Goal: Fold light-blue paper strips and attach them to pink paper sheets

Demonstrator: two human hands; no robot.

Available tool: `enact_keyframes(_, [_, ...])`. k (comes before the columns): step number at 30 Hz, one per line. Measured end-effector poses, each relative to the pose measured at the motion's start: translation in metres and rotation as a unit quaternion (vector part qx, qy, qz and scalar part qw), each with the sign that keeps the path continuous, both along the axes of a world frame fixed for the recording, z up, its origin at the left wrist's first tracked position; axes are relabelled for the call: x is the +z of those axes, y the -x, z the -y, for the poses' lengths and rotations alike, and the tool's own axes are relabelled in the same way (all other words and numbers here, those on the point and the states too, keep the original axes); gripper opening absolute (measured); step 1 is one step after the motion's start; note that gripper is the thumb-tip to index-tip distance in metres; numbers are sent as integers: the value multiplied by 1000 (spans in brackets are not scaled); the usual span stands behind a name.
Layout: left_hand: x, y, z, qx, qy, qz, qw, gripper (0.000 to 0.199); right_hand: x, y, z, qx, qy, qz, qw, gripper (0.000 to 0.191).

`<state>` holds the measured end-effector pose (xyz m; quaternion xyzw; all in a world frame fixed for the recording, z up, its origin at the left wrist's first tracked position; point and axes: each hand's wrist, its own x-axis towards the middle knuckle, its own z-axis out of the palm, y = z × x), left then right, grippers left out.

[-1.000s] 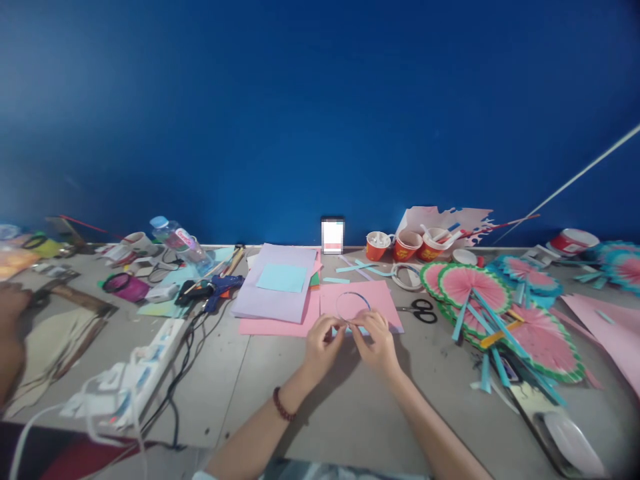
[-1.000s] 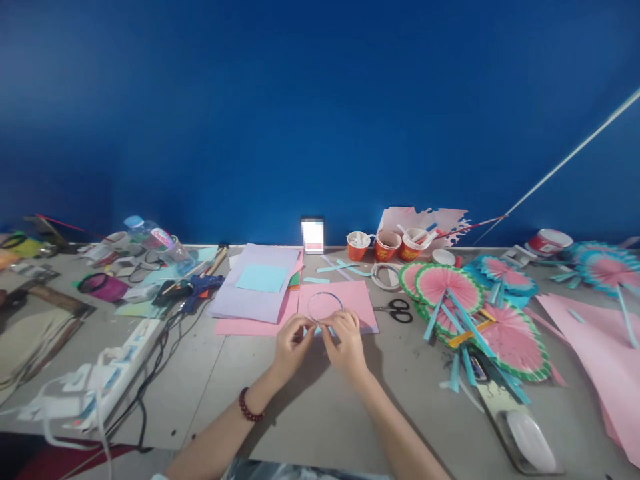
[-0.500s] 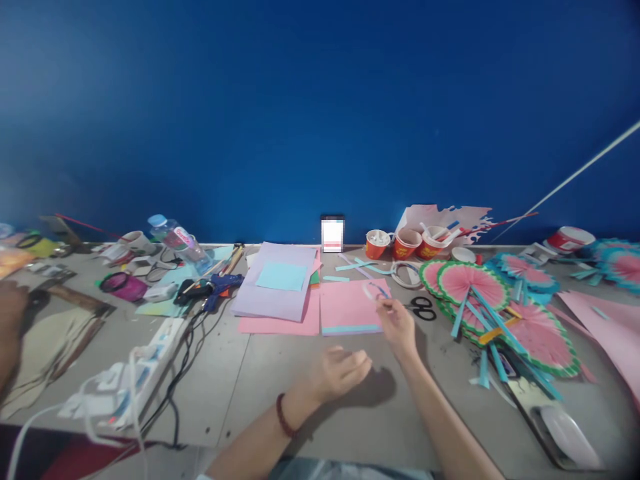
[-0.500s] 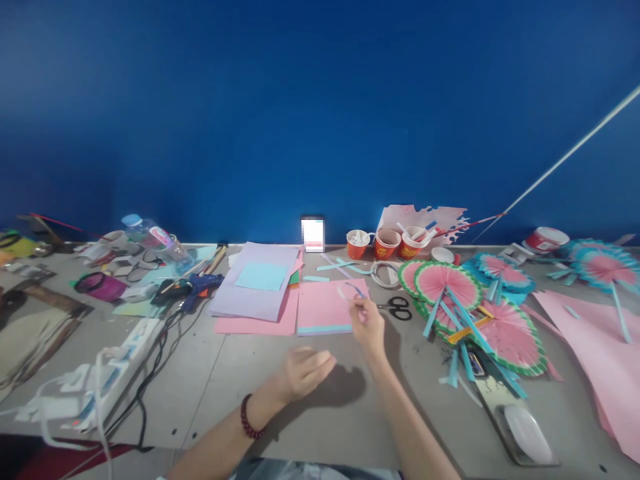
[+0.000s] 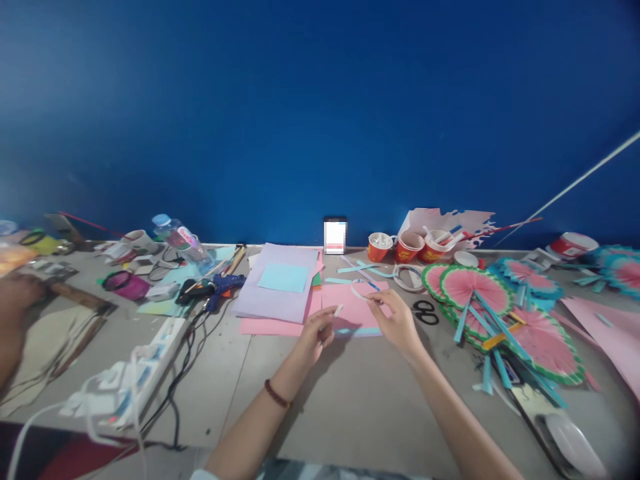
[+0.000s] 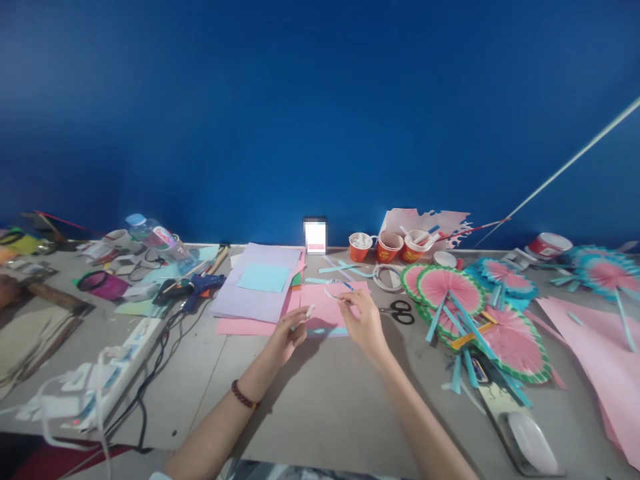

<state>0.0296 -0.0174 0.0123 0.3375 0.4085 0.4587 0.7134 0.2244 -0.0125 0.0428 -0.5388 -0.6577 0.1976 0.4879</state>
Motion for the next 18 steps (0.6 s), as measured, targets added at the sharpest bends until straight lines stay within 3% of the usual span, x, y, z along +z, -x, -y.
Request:
enact_keyframes(5, [4,2,0,-3,27,23,999,42,-2,12,-39,46,-9,36,998,13])
enact_keyframes(12, [5,1,1,-4,21,27,999,39,-11,55,-89,115,-10,94,989,12])
enact_keyframes(18, [4,0,0,-2,9,1,1000,49,-29,89,-117,151,-10,92,984,16])
